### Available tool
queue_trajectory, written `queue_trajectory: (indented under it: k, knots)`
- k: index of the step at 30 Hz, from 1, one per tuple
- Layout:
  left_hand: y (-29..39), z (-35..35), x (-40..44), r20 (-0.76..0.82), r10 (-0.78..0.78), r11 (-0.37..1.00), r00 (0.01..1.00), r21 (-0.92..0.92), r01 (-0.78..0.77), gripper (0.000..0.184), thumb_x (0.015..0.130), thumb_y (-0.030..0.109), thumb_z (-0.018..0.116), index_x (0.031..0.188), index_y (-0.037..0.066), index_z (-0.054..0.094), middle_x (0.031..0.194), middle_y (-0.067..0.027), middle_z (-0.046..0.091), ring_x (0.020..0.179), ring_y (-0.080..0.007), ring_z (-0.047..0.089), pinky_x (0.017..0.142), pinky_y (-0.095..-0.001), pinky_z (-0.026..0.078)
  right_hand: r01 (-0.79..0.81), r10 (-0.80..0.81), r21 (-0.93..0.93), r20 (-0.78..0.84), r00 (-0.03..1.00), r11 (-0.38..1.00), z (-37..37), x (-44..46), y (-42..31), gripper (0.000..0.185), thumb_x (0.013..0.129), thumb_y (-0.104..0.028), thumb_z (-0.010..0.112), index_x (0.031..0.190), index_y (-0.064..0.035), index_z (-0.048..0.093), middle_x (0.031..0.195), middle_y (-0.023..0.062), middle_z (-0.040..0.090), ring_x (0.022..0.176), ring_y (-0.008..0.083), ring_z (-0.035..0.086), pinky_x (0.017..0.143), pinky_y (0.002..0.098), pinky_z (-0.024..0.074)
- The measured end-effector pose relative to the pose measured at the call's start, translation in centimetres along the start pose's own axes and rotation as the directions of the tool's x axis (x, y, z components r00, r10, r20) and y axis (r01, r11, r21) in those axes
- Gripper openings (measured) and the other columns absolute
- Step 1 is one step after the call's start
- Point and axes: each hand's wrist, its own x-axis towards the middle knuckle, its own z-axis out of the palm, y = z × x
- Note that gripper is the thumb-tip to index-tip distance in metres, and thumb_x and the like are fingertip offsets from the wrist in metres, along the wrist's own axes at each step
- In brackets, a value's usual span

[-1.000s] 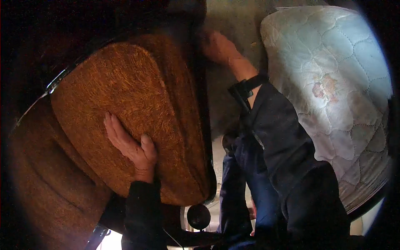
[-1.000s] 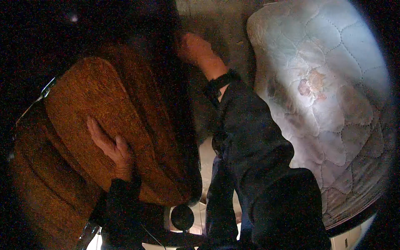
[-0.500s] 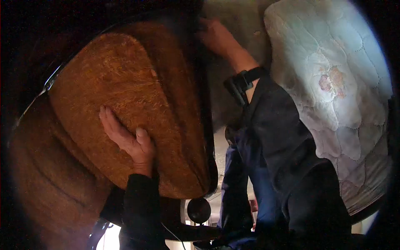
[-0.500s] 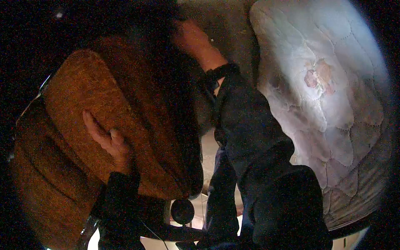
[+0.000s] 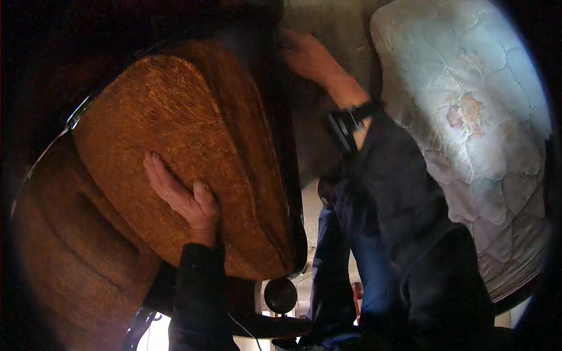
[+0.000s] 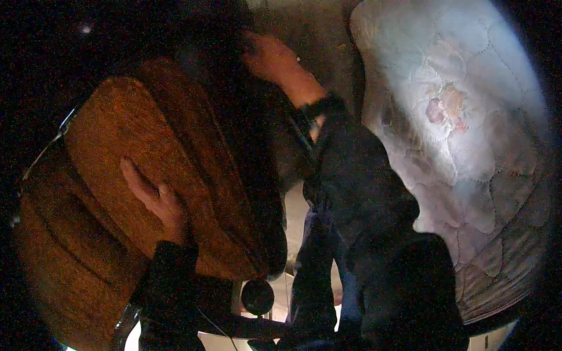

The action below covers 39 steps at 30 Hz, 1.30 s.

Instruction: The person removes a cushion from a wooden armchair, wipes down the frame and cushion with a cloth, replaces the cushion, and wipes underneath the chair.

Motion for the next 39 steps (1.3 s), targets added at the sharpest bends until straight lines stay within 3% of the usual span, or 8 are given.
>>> queue_trajectory:
  k: [11,18,24,26,31,35,38,39]
  knots:
    - [0.0,0.8,-0.5,-0.015,-0.010,0.997,1.000,-0.073,0.009,0.076,0.097,0.054,0.038,0.146,-0.003,0.028,0.151,-0.0242,0.027,0.139,-0.0405,0.027,0.115,-0.0494,0.020,-0.037,0.071,-0.230,0.140,0.988,0.972,5.1,-1.9,2.2,0.057,0.086,-0.031,0.059,0.137,-0.0083,0.048,0.112,0.0266,0.064,0.104,0.0430,0.061,0.091,0.0477,0.0490]
    - [0.5,0.5,-0.5,0.044,-0.045,0.984,0.998,-0.168,0.052,0.081,0.095,0.055,0.041,0.150,-0.001,0.019,0.155,-0.0206,0.020,0.144,-0.0355,0.019,0.117,-0.0467,0.017,-0.463,0.469,0.132,-0.018,0.883,0.876,10.5,-23.7,-2.6,0.063,0.082,-0.035,0.068,0.135,-0.0061,0.050,0.130,0.0262,0.053,0.116,0.0439,0.055,0.097,0.0475,0.0466]
    - [1.2,0.9,-0.4,0.048,-0.035,0.973,0.998,-0.225,0.045,0.076,0.096,0.049,0.040,0.151,0.001,0.018,0.156,-0.0188,0.020,0.145,-0.0332,0.018,0.118,-0.0451,0.014,-0.724,0.653,0.619,0.417,0.632,0.305,11.2,-33.8,-2.9,0.068,0.077,-0.027,0.073,0.135,-0.0024,0.049,0.131,0.0239,0.054,0.120,0.0415,0.052,0.103,0.0446,0.0423]
    - [0.2,0.5,-1.0,0.055,-0.010,0.985,0.998,-0.174,0.019,0.069,0.099,0.043,0.039,0.151,0.002,0.020,0.156,-0.0176,0.023,0.144,-0.0328,0.020,0.118,-0.0453,0.016,-0.703,0.747,0.501,0.155,0.647,0.505,8.1,-30.2,-2.3,0.058,0.081,-0.026,0.067,0.131,-0.0026,0.053,0.124,0.0227,0.058,0.119,0.0406,0.052,0.104,0.0447,0.0412]
    - [-1.0,0.4,-1.4,0.058,0.010,0.990,0.998,-0.143,-0.002,0.051,0.104,0.034,0.031,0.149,0.009,0.028,0.155,-0.0180,0.024,0.138,-0.0345,0.032,0.113,-0.0460,0.029,-0.147,0.155,0.067,-0.142,0.978,0.987,5.7,-21.2,4.6,0.038,0.092,-0.023,0.050,0.123,-0.0025,0.058,0.115,0.0232,0.061,0.117,0.0433,0.051,0.101,0.0478,0.0414]
    - [-1.7,0.3,-1.0,0.058,0.088,0.991,0.994,-0.103,-0.082,0.068,0.099,0.041,0.036,0.148,-0.004,0.022,0.151,-0.0247,0.026,0.137,-0.0363,0.029,0.114,-0.0442,0.023,-0.638,0.655,0.411,0.121,0.746,0.651,9.4,-20.8,3.4,0.038,0.085,-0.017,0.055,0.121,-0.0060,0.059,0.114,0.0247,0.063,0.108,0.0384,0.059,0.091,0.0491,0.0458]
    - [-2.2,0.4,-1.0,0.047,0.149,0.979,0.988,-0.149,-0.140,0.068,0.099,0.041,0.038,0.147,-0.005,0.023,0.149,-0.0250,0.028,0.136,-0.0359,0.031,0.113,-0.0431,0.024,-0.620,0.626,0.188,0.032,0.779,0.762,14.9,-32.6,3.3,0.040,0.089,-0.029,0.055,0.121,-0.0048,0.060,0.111,0.0234,0.064,0.102,0.0392,0.061,0.088,0.0444,0.0482]
    - [-2.0,0.2,-1.0,0.061,0.153,0.984,0.986,-0.106,-0.146,0.069,0.099,0.041,0.039,0.147,-0.006,0.024,0.149,-0.0252,0.029,0.135,-0.0357,0.032,0.113,-0.0428,0.025,-0.797,0.802,0.358,0.179,0.570,0.487,15.5,-35.9,2.2,0.040,0.087,-0.028,0.057,0.120,-0.0048,0.061,0.108,0.0242,0.065,0.096,0.0361,0.064,0.080,0.0412,0.0510]
